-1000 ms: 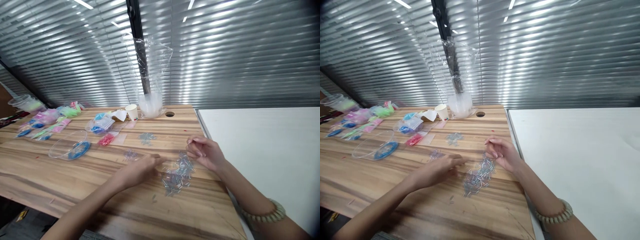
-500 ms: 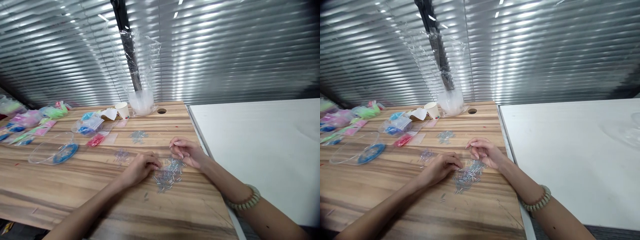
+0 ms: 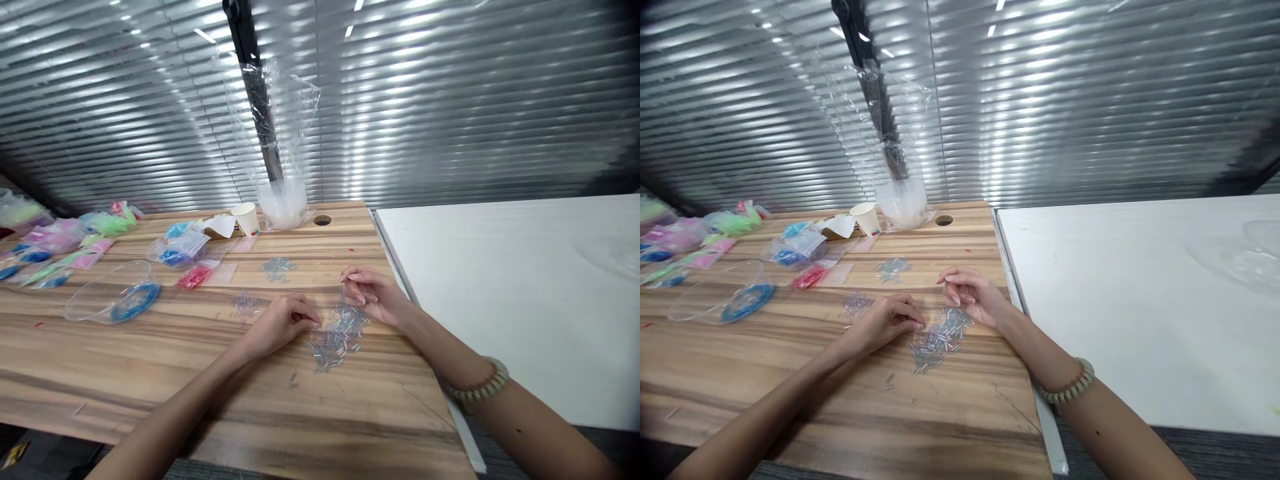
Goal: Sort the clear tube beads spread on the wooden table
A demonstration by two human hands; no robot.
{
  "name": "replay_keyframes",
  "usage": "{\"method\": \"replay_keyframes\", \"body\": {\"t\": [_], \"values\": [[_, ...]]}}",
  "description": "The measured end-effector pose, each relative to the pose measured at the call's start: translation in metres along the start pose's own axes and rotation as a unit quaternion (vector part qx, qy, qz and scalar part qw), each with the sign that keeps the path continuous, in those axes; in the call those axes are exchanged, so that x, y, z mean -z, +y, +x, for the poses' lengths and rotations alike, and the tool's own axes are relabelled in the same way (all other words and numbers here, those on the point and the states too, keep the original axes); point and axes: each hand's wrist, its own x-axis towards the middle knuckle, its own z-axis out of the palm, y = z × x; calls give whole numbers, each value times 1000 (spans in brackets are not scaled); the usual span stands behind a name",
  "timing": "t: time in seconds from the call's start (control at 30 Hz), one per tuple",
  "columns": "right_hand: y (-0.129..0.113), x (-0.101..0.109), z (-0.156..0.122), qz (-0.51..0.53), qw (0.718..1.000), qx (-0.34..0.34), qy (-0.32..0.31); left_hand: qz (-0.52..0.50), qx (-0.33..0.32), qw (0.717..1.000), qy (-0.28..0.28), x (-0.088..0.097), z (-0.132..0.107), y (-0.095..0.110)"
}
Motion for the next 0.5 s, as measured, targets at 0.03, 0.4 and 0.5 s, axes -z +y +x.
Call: {"method": "replay_keyframes", "body": {"t": [0.03,0.4,0.5], "values": [[0,0,0,-2,1000,2,1,0,0,1000,1,0,0,0],[1,-3,-1,-23,999,21,18,10,41,998,46,22,-2,-16],[2,-4,-1,-32,999,12,23,3,32,998,46,15,-5,-11]]}}
